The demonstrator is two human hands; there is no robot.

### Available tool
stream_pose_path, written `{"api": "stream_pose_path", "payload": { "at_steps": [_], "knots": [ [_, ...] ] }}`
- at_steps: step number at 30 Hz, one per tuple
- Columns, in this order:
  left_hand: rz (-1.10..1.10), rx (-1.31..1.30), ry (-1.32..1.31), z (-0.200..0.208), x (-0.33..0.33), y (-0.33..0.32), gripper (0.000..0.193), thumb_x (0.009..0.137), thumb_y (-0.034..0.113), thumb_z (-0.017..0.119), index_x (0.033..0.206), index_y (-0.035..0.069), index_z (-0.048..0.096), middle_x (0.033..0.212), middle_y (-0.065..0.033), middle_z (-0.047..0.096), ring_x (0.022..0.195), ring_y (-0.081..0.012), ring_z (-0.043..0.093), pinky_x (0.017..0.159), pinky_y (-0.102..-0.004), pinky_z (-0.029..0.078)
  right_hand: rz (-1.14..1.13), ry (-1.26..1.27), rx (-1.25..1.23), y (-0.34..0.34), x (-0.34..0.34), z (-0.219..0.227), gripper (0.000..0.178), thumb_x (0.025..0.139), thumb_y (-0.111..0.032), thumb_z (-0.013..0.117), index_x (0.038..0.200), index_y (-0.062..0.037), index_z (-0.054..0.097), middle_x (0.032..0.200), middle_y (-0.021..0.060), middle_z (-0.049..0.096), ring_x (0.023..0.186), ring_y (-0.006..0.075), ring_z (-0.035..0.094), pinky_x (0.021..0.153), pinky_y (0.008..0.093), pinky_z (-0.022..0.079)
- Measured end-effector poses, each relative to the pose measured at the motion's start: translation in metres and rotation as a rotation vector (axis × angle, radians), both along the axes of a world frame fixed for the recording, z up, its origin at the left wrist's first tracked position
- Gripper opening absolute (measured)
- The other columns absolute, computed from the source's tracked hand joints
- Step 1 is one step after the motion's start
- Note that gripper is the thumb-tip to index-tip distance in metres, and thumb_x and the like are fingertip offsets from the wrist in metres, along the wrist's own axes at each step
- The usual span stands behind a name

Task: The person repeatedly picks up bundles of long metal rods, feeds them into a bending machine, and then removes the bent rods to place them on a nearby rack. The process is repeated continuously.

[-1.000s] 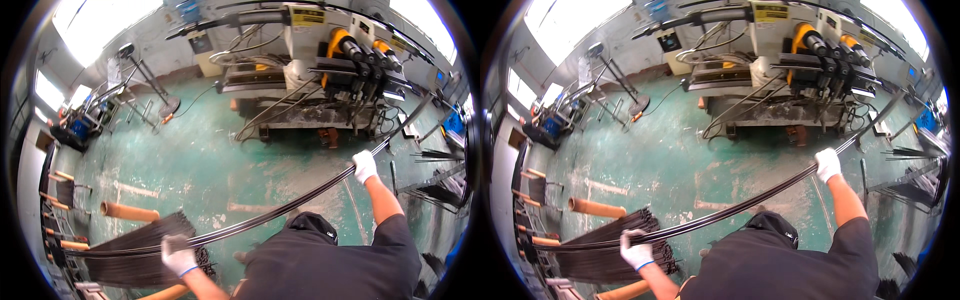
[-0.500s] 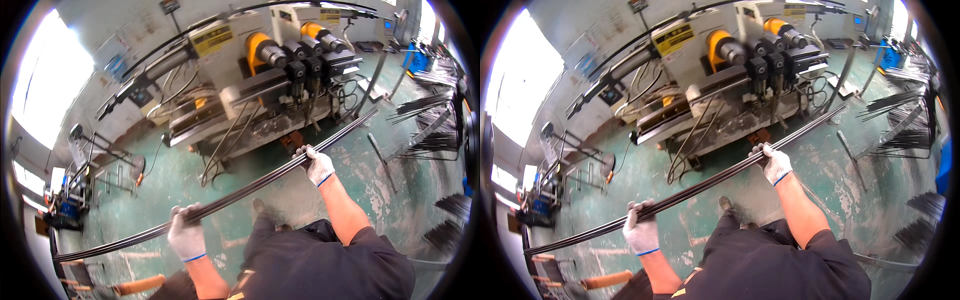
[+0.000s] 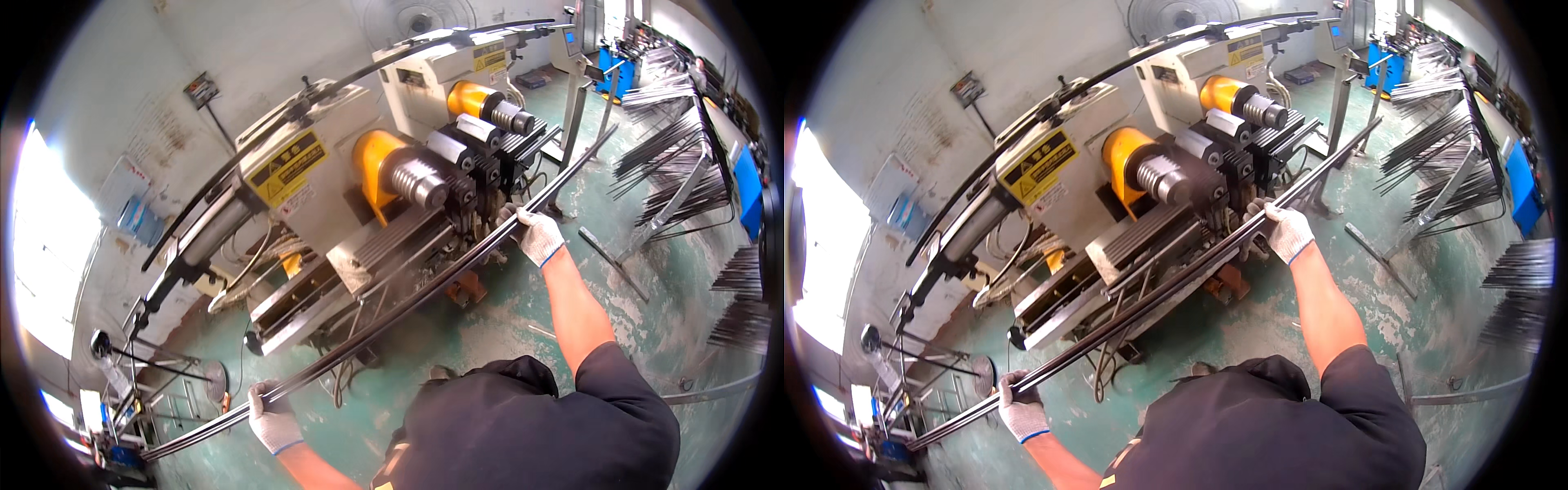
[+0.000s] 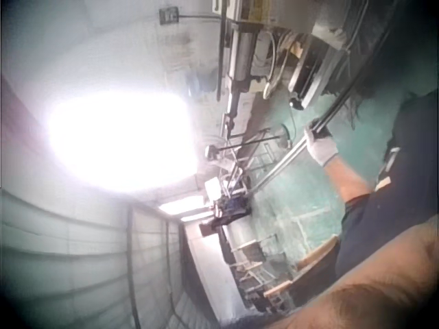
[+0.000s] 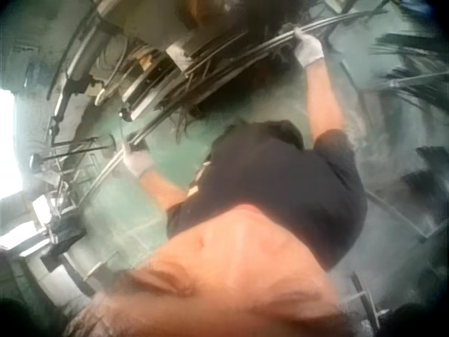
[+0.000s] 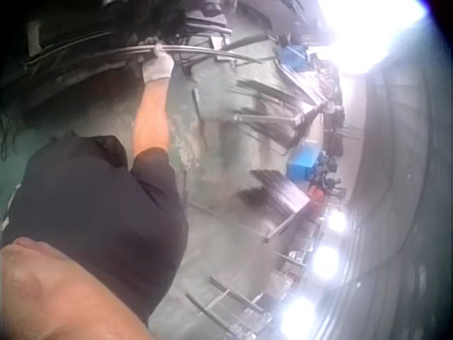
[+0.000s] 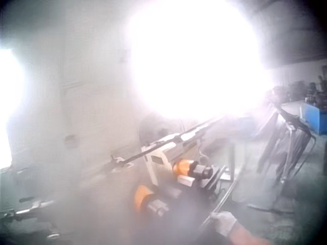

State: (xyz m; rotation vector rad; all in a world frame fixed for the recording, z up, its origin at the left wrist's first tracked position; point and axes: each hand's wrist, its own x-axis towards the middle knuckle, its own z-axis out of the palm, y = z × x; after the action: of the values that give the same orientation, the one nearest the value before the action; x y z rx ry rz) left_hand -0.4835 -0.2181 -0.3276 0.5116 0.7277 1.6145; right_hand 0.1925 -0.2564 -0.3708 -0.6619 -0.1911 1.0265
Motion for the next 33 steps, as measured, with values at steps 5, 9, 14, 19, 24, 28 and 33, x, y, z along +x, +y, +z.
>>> {"api": "stream_pose_path", "payload": {
  "at_steps": [5,9,14,19,24,28,33],
  "knots": [
    [-0.135,0.007,-0.086,0.007,0.052,0.067,0.023,0.104,0.022,0.068,0.106,-0.001,0.067,0.106,-0.0096,0.068,0.107,-0.0258,0.063,0.107,-0.0434,0.048,-0.168,-0.042,-0.101,0.062,0.044,0.005,0.017,0.097,-0.011,0.077,0.109,-0.0017,0.069,0.101,0.0114,0.073,0.095,0.0293,0.073,0.087,0.0476,0.062],
    [-0.156,0.031,-0.070,0.015,0.095,0.093,0.026,0.106,0.025,0.065,0.107,-0.001,0.067,0.113,-0.0126,0.068,0.112,-0.0278,0.062,0.110,-0.0434,0.045,-0.271,-0.031,-0.202,0.112,0.081,0.012,0.026,0.095,-0.022,0.082,0.110,-0.0048,0.071,0.101,0.0083,0.074,0.085,0.0241,0.069,0.080,0.0422,0.059],
    [-0.095,-0.103,0.035,0.009,0.133,0.114,0.022,0.101,0.027,0.073,0.102,0.005,0.072,0.105,-0.0086,0.074,0.104,-0.0231,0.070,0.098,-0.0391,0.059,-0.198,-0.033,-0.062,0.140,0.113,-0.003,0.037,0.090,-0.002,0.078,0.126,-0.0026,0.067,0.113,0.0082,0.072,0.103,0.0239,0.066,0.098,0.0405,0.051],
    [0.021,-0.233,0.069,-0.020,0.144,0.138,0.027,0.102,0.035,0.071,0.099,0.008,0.071,0.098,-0.0038,0.074,0.095,-0.0193,0.070,0.089,-0.0357,0.058,-0.476,-0.162,-0.238,0.165,0.115,-0.011,0.031,0.092,-0.008,0.080,0.121,0.0015,0.071,0.116,0.0086,0.073,0.108,0.0213,0.066,0.096,0.0387,0.052],
    [0.010,-0.288,0.063,-0.024,0.172,0.141,0.038,0.102,0.046,0.068,0.098,0.009,0.069,0.096,-0.0034,0.073,0.096,-0.0195,0.068,0.089,-0.0359,0.057,-0.461,-0.092,-0.302,0.178,0.129,-0.004,0.032,0.097,-0.020,0.077,0.123,-0.0021,0.071,0.110,0.0076,0.074,0.096,0.0210,0.068,0.082,0.0407,0.056],
    [-0.049,-0.240,0.047,-0.048,0.167,0.151,0.068,0.106,0.056,0.055,0.151,0.006,0.050,0.152,-0.0167,0.055,0.141,-0.0353,0.050,0.122,-0.0505,0.038,-0.381,-0.090,-0.323,0.191,0.135,-0.005,0.030,0.102,-0.028,0.071,0.120,-0.0038,0.072,0.103,0.0057,0.074,0.086,0.0204,0.069,0.074,0.0408,0.056],
    [0.127,-0.348,-0.013,-0.028,0.221,0.156,0.047,0.099,0.054,0.070,0.094,0.007,0.069,0.096,-0.0048,0.072,0.096,-0.0224,0.068,0.091,-0.0387,0.056,-0.426,-0.159,-0.467,0.200,0.126,0.001,0.023,0.096,-0.024,0.074,0.109,-0.0043,0.073,0.092,0.0058,0.072,0.078,0.0192,0.064,0.069,0.0371,0.050]
  ]
}}
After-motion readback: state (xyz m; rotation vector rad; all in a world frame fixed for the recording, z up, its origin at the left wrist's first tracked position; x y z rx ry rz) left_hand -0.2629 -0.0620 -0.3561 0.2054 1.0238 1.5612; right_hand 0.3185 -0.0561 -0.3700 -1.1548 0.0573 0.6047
